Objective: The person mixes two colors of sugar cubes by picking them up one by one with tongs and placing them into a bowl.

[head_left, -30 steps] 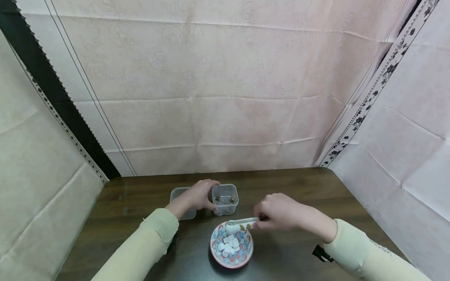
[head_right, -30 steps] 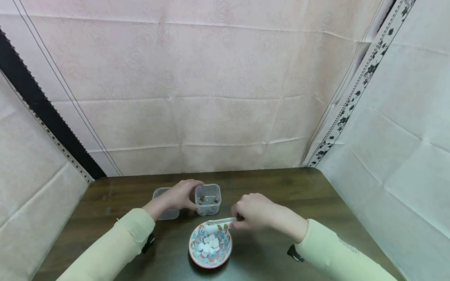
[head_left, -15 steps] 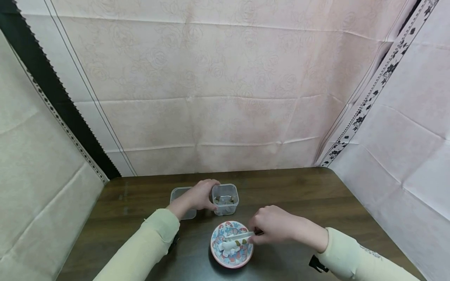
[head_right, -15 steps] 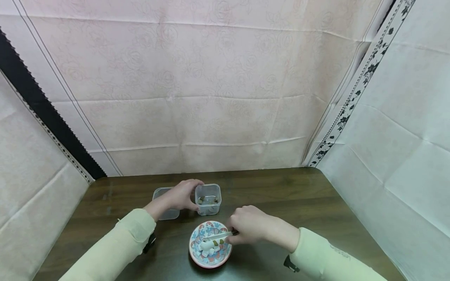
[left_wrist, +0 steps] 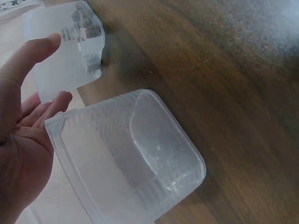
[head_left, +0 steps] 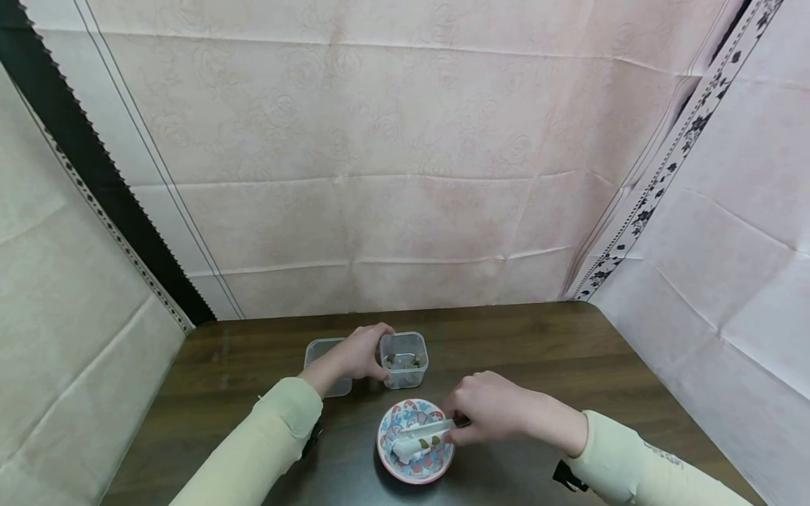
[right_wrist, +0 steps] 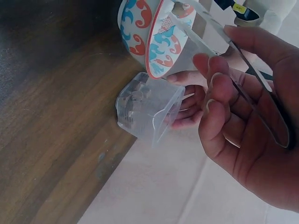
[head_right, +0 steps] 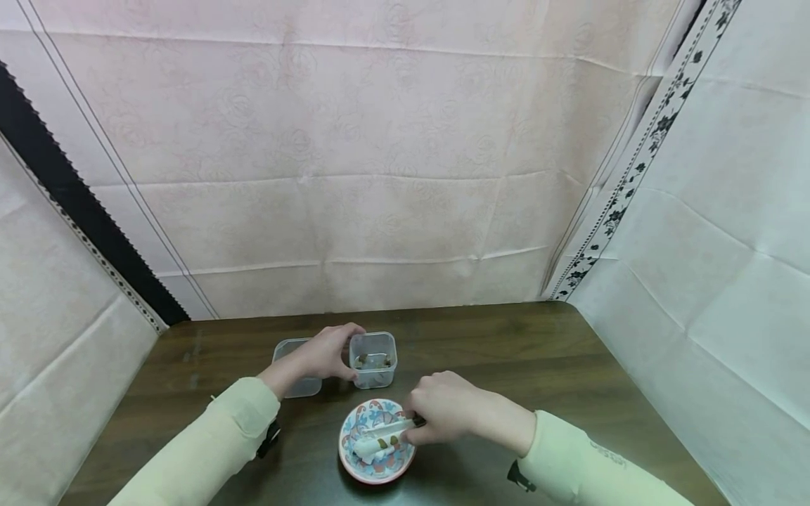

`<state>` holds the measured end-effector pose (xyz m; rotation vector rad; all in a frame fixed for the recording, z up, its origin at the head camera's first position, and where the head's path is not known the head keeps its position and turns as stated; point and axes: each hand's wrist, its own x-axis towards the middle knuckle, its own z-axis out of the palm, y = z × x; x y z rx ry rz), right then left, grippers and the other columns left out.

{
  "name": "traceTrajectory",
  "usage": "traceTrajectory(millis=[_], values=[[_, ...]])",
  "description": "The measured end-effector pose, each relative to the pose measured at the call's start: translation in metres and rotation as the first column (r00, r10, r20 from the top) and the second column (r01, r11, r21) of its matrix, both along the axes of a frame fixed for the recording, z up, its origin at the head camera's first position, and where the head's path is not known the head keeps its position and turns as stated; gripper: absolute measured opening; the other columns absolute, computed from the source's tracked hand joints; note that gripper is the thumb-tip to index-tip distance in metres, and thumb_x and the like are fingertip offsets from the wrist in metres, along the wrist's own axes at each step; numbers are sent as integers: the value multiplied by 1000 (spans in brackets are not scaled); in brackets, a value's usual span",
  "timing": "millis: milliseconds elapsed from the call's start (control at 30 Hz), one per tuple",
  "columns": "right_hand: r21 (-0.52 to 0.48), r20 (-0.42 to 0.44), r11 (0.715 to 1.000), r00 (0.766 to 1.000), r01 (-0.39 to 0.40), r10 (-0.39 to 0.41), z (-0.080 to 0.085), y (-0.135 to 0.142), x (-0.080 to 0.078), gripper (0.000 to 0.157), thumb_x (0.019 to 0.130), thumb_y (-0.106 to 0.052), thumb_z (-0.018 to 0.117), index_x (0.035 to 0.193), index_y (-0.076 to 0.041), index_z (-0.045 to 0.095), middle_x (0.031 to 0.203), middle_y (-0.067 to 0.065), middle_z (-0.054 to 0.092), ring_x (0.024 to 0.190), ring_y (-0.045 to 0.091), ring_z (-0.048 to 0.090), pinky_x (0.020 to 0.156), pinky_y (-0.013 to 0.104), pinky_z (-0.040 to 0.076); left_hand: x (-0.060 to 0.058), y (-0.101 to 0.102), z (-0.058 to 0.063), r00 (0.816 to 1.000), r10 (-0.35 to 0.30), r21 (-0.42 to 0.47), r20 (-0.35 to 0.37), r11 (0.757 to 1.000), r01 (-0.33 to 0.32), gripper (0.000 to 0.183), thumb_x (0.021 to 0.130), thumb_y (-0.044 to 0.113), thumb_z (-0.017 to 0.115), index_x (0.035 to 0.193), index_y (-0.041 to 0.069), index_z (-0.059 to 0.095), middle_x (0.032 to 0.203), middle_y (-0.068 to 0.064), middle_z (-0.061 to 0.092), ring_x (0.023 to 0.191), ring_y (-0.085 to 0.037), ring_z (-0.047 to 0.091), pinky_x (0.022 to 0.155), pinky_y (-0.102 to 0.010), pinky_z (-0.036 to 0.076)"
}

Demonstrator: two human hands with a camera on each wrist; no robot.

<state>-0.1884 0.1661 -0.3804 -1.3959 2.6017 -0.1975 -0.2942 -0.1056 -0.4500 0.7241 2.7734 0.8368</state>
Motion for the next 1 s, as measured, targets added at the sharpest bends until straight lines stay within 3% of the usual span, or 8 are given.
traceTrajectory(millis=[233, 533, 733, 1000], values=[[-21, -17, 999, 999, 45, -45, 11, 3, -8, 28, 96, -38, 77, 75, -27, 63, 64, -20, 41, 56, -5, 33, 50, 19, 23, -1, -1, 1, 1000, -1, -6, 0, 1000, 1, 79, 79, 16, 98, 145, 3, 56, 113, -9, 68, 88, -16, 59, 79, -37, 56], [-41, -55, 988, 987, 147, -150, 26, 5, -39, 25, 98, -36, 76, 78, -25, 67, 61, -18, 43, 52, -1, 33, 49, 22, 24, 0, -1, 1, 1000, -6, -10, -13, 1000, 5, 80, 78, 16, 98, 145, 2, 57, 118, -10, 69, 88, -16, 59, 80, -37, 56], [-30, -146, 979, 968, 201, -203, 35, -2, -62, 37, 98, -40, 76, 69, -24, 58, 56, -16, 35, 50, 3, 29, 49, 25, 22, 0, -1, 0, 1000, 1, -17, -2, 1000, -1, 80, 78, 16, 98, 145, 4, 57, 115, -7, 69, 93, -17, 59, 82, -38, 57], [48, -218, 956, 937, 291, -274, 32, -23, -84, 49, 97, -42, 77, 61, -23, 50, 53, -12, 29, 51, 7, 25, 48, 28, 19, 0, 0, 1, 1000, -3, -15, -8, 1000, 3, 80, 78, 17, 97, 145, 4, 56, 117, -7, 68, 95, -17, 59, 82, -39, 57]])
